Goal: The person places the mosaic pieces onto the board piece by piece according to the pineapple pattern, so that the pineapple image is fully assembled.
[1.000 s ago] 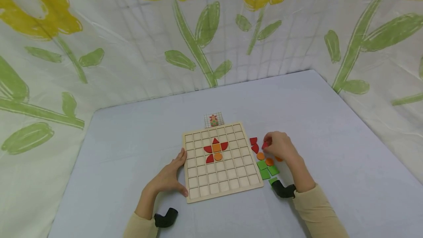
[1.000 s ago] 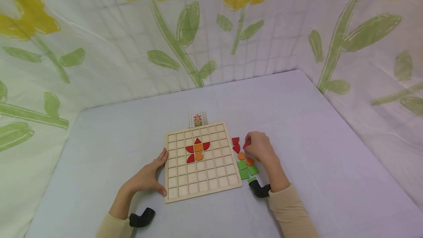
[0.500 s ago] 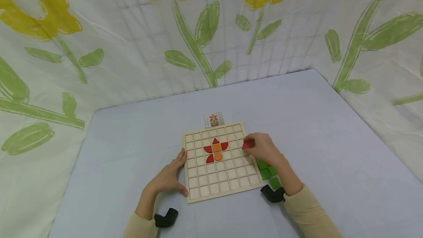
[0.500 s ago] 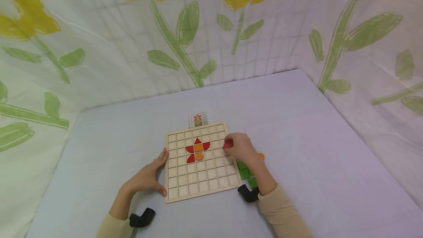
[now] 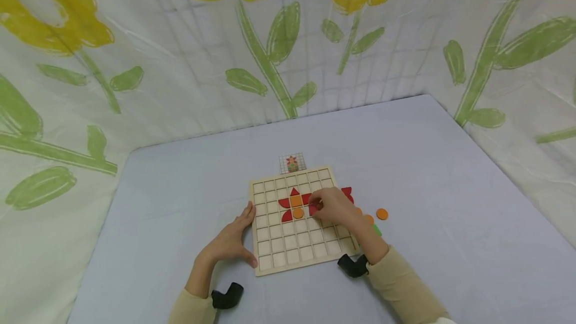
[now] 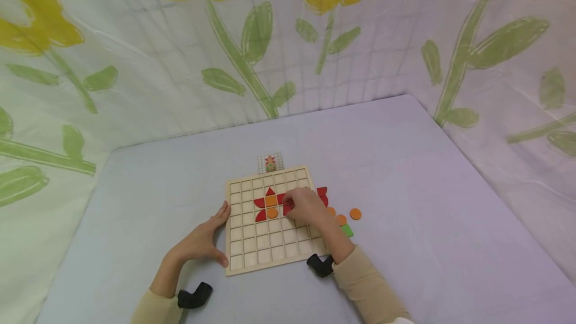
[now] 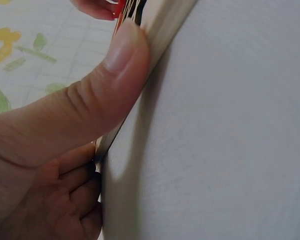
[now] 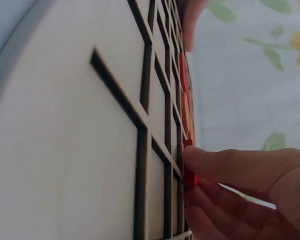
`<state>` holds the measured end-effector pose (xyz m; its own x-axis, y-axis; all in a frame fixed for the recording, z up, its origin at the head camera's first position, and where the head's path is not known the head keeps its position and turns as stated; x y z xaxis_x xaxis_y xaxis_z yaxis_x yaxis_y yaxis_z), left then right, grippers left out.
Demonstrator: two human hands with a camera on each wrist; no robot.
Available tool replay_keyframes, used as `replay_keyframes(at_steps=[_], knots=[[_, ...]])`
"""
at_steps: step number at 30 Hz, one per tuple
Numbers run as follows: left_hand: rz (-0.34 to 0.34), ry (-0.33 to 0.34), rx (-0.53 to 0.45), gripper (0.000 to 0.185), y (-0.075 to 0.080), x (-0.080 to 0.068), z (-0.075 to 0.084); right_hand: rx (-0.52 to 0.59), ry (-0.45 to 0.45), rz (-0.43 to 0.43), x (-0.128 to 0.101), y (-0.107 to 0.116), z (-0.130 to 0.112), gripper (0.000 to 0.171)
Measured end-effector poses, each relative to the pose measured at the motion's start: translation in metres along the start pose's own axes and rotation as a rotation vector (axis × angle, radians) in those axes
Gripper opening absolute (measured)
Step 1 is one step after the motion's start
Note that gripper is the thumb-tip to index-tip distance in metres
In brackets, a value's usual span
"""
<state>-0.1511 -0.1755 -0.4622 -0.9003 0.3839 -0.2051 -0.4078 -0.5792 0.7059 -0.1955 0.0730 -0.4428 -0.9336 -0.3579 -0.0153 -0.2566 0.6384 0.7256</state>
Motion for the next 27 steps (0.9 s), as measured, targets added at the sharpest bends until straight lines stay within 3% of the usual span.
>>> replay_keyframes(at_steps=[15,27], knots=[[-0.001,0.004,-0.003,0.13,-0.0016,0.0009,-0.0013,-0.05,-0.039,-0.025,0.0049,-0.0093,-0.0053,0.021],[0.0,0.012,-0.012,0.13,-0.0014,0.0004,-0.0012,-0.041,-0.033,0.032,0.005,-0.0094,-0.0065,0.011]])
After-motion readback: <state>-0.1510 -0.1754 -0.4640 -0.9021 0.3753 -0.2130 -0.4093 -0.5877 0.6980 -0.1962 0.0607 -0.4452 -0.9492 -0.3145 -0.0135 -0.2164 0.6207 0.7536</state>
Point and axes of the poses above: each hand's wrist, its own x-axis towards the middle knuckle, its own y-axis out of the back of the hand, z = x × y, the point moved 5 cm from there along x, towards the middle knuckle, and after that the axes turned 4 degrees about z, right-handed, at the moved point
